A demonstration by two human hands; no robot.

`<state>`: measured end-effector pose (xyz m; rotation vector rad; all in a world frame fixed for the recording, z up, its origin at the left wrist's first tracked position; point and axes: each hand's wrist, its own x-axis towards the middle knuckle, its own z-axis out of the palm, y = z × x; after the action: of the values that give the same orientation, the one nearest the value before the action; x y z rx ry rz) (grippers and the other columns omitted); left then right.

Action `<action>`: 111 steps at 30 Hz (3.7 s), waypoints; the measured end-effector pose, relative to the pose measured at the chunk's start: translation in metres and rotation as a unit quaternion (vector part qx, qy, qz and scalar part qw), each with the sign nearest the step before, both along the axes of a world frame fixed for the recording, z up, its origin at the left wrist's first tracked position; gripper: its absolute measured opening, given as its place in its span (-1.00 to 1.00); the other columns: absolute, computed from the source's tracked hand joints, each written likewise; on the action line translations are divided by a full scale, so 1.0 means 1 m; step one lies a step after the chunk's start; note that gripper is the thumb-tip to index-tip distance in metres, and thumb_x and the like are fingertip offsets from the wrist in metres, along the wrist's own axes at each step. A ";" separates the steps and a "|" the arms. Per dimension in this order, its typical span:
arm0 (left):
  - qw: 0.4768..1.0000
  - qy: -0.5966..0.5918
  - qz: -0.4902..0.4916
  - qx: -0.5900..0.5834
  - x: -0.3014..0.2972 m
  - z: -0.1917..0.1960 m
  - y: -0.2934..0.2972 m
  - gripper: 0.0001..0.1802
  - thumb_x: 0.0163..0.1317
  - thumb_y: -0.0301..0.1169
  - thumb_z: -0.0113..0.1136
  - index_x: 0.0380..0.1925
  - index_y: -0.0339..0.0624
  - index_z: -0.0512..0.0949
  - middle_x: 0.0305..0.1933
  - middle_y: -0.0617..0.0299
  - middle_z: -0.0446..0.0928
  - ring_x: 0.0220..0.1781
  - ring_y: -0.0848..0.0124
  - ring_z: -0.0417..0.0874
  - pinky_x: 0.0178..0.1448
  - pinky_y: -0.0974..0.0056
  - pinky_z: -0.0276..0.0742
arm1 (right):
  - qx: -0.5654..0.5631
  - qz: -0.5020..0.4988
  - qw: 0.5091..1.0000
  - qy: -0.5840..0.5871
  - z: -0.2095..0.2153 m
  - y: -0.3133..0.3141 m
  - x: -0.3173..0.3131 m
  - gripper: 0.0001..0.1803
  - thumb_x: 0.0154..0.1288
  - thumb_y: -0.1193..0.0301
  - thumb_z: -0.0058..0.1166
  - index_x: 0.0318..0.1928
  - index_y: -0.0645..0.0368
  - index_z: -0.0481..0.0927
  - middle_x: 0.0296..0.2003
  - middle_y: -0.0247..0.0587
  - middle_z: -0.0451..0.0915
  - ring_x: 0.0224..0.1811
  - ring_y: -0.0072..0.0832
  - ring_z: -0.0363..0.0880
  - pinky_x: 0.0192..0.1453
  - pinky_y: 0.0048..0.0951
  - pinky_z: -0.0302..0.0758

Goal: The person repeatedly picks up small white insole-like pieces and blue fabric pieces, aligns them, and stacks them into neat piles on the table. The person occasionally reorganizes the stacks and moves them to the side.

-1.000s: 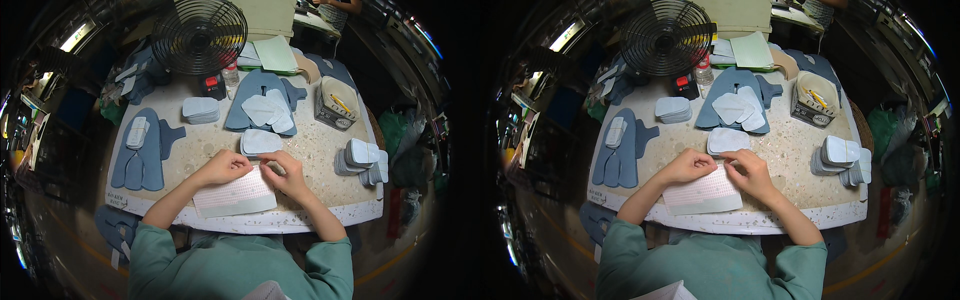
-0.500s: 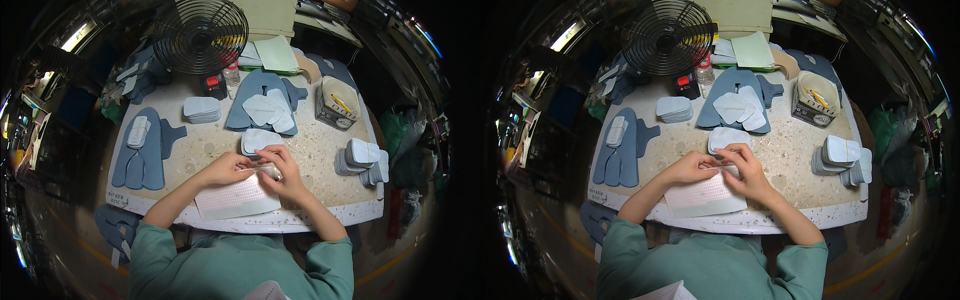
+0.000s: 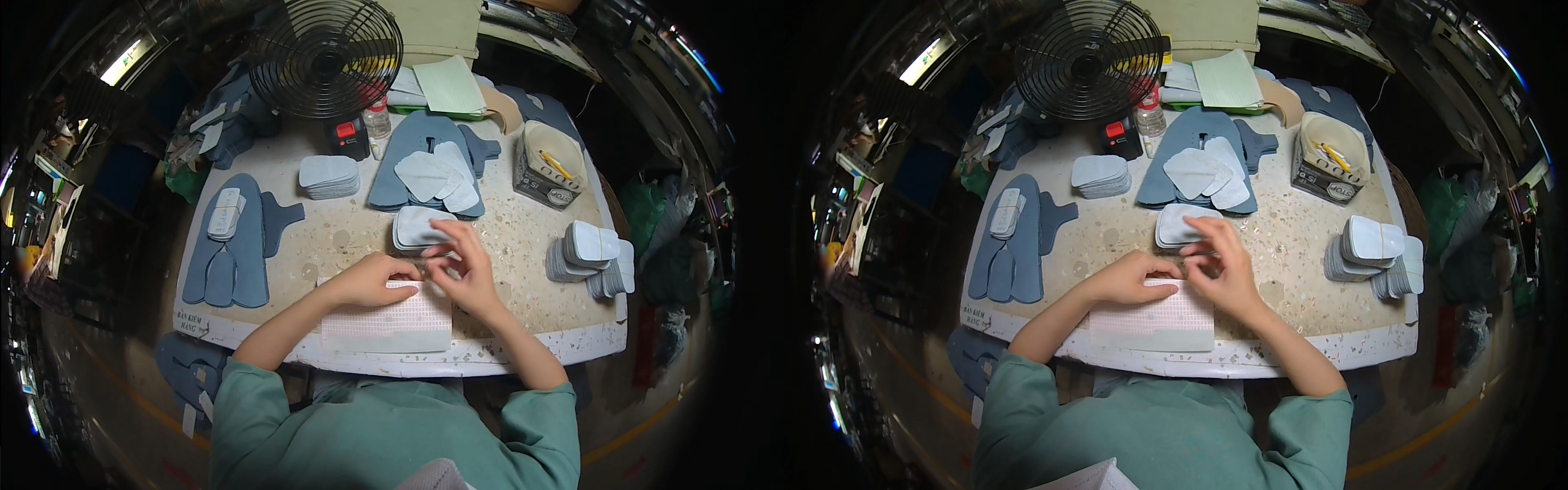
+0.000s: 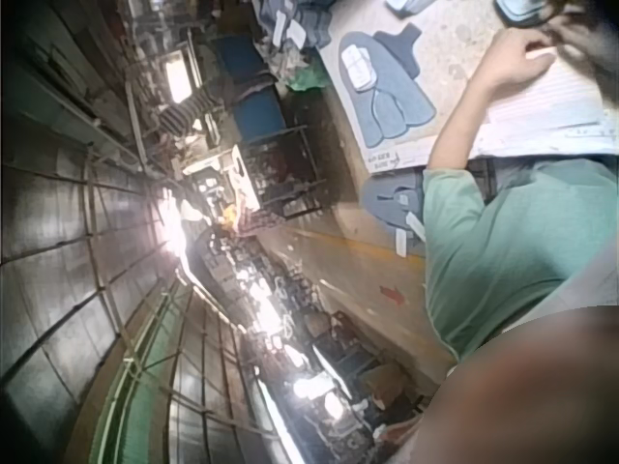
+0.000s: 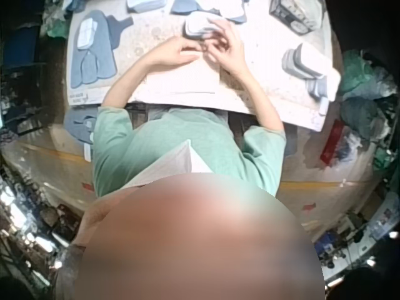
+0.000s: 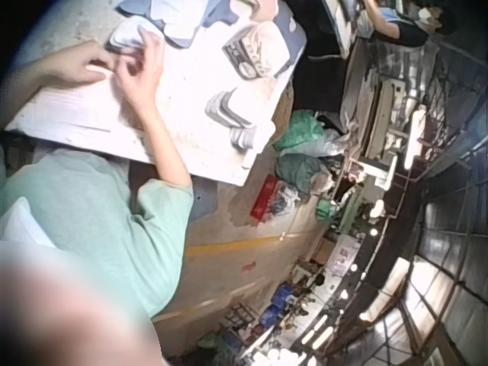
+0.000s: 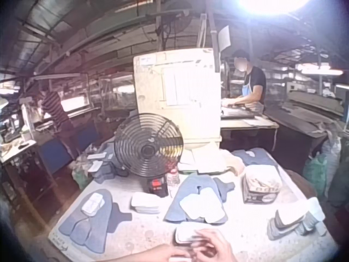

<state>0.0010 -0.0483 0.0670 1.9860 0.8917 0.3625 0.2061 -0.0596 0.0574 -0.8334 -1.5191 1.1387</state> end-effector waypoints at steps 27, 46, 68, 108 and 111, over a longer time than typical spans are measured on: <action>0.960 -0.060 0.038 0.269 0.015 0.003 0.070 -0.63 0.14 -0.36 0.28 -0.01 -0.08 0.57 -0.09 0.13 0.59 -0.30 0.30 0.63 -0.15 0.28 0.57 | 0.234 -0.144 0.880 -0.388 0.017 0.060 0.034 -0.93 0.08 0.44 0.26 -0.39 0.12 0.66 -0.27 -0.30 0.53 -0.14 -0.33 0.49 -0.17 -0.31 0.55; 0.967 -0.034 0.026 0.252 0.016 -0.003 0.064 -0.57 0.05 -0.33 0.34 -0.02 -0.07 0.55 -0.16 0.15 0.59 -0.42 0.36 0.55 -0.26 0.32 0.55 | 0.202 -0.141 0.886 -0.392 0.005 0.044 0.018 -0.40 0.06 0.55 0.22 0.18 -0.05 0.49 -0.43 -0.37 0.65 -0.29 -0.40 0.60 -0.22 -0.28 0.57; 0.978 -0.028 0.062 0.197 0.019 0.000 0.064 -0.64 0.09 -0.35 0.30 -0.06 0.00 0.55 -0.22 0.03 0.56 -0.25 0.04 0.66 -0.14 0.08 0.59 | 0.069 -0.101 0.969 -0.215 0.002 0.057 0.030 -0.22 -0.01 0.74 0.15 0.30 0.01 0.40 -0.16 -0.13 0.55 -0.32 -0.45 0.66 -0.19 -0.46 0.60; 0.956 -0.023 0.053 0.289 0.021 -0.010 0.059 -0.65 0.00 -0.32 0.37 -0.15 0.04 0.57 -0.17 0.00 0.46 -0.19 0.01 0.63 -0.10 0.09 0.56 | 0.151 -0.111 0.947 -0.261 -0.002 0.064 0.024 -0.05 0.00 0.85 0.01 0.42 -0.12 0.22 0.30 0.00 0.18 0.15 -0.06 0.52 -0.05 -0.36 0.65; 0.967 -0.036 0.069 0.244 0.020 -0.009 0.062 -0.64 0.01 -0.34 0.35 -0.12 0.04 0.56 -0.15 -0.04 0.45 -0.15 -0.05 0.63 -0.09 0.03 0.57 | 0.100 -0.091 0.970 -0.200 0.000 0.061 0.028 -0.07 0.03 0.85 0.02 0.42 -0.11 0.23 0.29 -0.03 0.19 0.15 -0.10 0.51 -0.09 -0.40 0.66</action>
<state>0.0209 0.0139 0.0584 2.3408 0.9639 0.7918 0.2344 0.0013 0.0574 -1.0827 -1.8076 0.6946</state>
